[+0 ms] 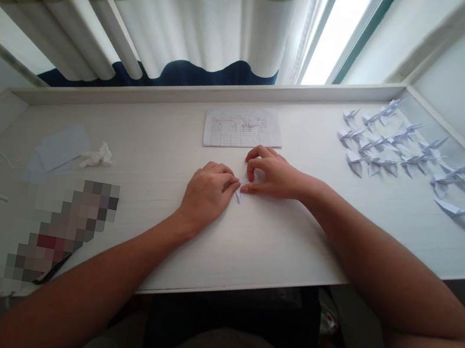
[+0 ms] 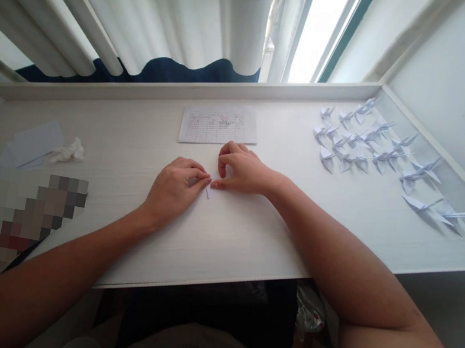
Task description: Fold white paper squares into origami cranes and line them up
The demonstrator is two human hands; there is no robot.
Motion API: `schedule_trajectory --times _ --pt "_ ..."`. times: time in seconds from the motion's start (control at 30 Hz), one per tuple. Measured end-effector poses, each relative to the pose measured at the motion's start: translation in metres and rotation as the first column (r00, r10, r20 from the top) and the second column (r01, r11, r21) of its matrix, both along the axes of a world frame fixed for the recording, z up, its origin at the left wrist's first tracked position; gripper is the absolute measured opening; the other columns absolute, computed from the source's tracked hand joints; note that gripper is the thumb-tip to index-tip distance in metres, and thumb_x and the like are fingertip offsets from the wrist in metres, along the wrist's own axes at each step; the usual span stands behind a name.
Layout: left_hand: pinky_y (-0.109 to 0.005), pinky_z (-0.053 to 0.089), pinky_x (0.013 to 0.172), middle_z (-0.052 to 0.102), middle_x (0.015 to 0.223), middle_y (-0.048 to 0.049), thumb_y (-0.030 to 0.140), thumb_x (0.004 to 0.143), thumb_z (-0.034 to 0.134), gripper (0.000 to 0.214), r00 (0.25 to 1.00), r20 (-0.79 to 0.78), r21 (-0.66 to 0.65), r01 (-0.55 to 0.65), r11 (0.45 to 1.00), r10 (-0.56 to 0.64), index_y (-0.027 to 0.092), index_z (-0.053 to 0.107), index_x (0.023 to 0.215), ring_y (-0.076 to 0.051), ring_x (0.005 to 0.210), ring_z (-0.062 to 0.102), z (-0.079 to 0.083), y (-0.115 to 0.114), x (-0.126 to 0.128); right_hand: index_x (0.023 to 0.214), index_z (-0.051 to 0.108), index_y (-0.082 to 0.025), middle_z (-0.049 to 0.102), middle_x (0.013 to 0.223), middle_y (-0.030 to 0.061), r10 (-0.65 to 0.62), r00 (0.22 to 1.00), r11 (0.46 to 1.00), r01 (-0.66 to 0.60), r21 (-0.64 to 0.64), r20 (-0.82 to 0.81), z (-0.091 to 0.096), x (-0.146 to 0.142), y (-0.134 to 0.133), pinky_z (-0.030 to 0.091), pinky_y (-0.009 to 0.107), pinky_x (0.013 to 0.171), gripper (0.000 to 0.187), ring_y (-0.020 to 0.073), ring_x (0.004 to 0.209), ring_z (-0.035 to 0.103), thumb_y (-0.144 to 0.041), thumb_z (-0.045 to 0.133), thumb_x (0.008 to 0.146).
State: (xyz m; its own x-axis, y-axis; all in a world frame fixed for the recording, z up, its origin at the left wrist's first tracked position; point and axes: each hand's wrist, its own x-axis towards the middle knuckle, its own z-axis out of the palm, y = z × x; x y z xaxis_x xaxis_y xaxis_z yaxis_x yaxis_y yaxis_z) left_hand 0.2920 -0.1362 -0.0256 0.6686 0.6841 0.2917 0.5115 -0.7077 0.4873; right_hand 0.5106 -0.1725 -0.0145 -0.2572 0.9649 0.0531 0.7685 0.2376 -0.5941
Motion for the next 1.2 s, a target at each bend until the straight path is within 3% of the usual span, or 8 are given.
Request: schedule_trajectory --times 0.47,0.67,0.87,1.2 --pt "-0.046 0.055 0.097 0.079 0.102 -0.006 0.02 0.097 0.071 0.012 1.0 0.01 0.002 -0.024 1.0 0.024 0.022 0.079 0.089 -0.027 0.105 0.067 -0.001 -0.002 0.0 0.08 0.072 -0.022 0.061 0.129 0.011 -0.009 1.0 0.999 0.008 -0.048 -0.018 0.005 -0.001 -0.002 0.041 0.057 0.115 0.021 0.0369 0.13 0.053 -0.039 0.085 0.077" --pt "-0.045 0.052 0.096 0.079 0.102 -0.0053 0.021 0.097 0.073 0.011 0.999 0.001 -0.002 -0.038 0.999 0.038 0.022 0.079 0.087 -0.027 0.106 0.067 -0.002 -0.001 0.001 0.082 0.076 -0.022 0.064 0.127 0.0114 -0.059 0.993 0.998 0.055 -0.042 -0.103 0.0 0.001 0.003 0.038 0.057 0.118 0.018 0.0349 0.129 0.055 -0.039 0.073 0.087" --pt "-0.043 0.05 0.094 0.078 0.1 -0.0055 0.023 0.098 0.072 0.011 0.998 -0.001 -0.02 -0.059 0.998 0.059 0.022 0.075 0.087 -0.027 0.105 0.065 -0.002 -0.002 0.002 0.077 0.075 -0.022 0.064 0.125 0.0105 -0.079 0.992 0.997 0.076 -0.03 -0.101 -0.003 -0.002 0.005 0.039 0.054 0.116 0.017 0.034 0.128 0.054 -0.037 0.08 0.085" --pt "-0.042 0.048 0.096 0.074 0.095 -0.0028 0.019 0.091 0.076 0.016 0.989 0.055 -0.183 -0.122 0.975 0.135 0.023 0.062 0.083 -0.026 0.104 0.064 0.0 0.001 0.003 0.076 0.072 -0.021 0.064 0.124 0.0098 -0.094 0.993 0.996 0.093 -0.02 -0.075 -0.006 -0.003 0.006 0.038 0.055 0.112 0.022 0.0345 0.127 0.054 -0.038 0.085 0.081"
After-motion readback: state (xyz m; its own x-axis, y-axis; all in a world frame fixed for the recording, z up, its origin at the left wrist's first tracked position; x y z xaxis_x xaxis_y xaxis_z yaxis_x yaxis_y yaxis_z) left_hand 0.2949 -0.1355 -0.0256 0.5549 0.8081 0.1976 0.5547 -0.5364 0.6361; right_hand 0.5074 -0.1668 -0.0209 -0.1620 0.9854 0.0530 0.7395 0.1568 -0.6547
